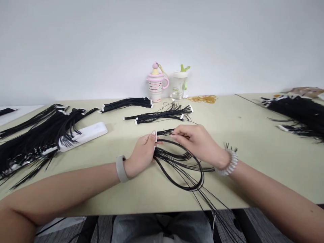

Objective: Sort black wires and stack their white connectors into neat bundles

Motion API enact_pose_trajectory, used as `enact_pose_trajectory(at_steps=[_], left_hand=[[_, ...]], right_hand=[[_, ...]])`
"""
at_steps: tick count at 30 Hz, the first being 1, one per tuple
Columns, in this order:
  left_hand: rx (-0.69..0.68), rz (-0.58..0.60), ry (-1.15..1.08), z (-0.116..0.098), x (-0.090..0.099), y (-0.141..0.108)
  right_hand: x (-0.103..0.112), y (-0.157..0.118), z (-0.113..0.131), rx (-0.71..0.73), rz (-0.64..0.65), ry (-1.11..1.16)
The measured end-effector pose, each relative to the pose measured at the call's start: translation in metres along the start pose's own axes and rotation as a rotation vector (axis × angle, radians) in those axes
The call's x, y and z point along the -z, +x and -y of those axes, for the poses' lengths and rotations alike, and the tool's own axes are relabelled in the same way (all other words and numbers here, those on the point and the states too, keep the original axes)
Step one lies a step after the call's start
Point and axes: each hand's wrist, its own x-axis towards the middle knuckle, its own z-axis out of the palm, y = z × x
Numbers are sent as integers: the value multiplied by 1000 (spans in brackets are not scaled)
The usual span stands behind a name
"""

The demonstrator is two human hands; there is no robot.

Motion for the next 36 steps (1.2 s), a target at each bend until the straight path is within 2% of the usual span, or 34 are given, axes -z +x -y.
enact_pose_trajectory(at_steps=[5, 15, 25, 36], left_hand=[[-81, -8, 27, 2, 1, 1], [-98, 37, 46, 0, 0, 0], [-104, 28, 55, 0, -1, -1], [-128, 22, 102, -3, 0, -1]], right_hand=[[-2, -1, -4, 65, 69, -90], [-5, -1, -2, 77, 131, -127], [-6, 1, -5, 83, 92, -117], [-4, -3, -6, 211, 103, -468]])
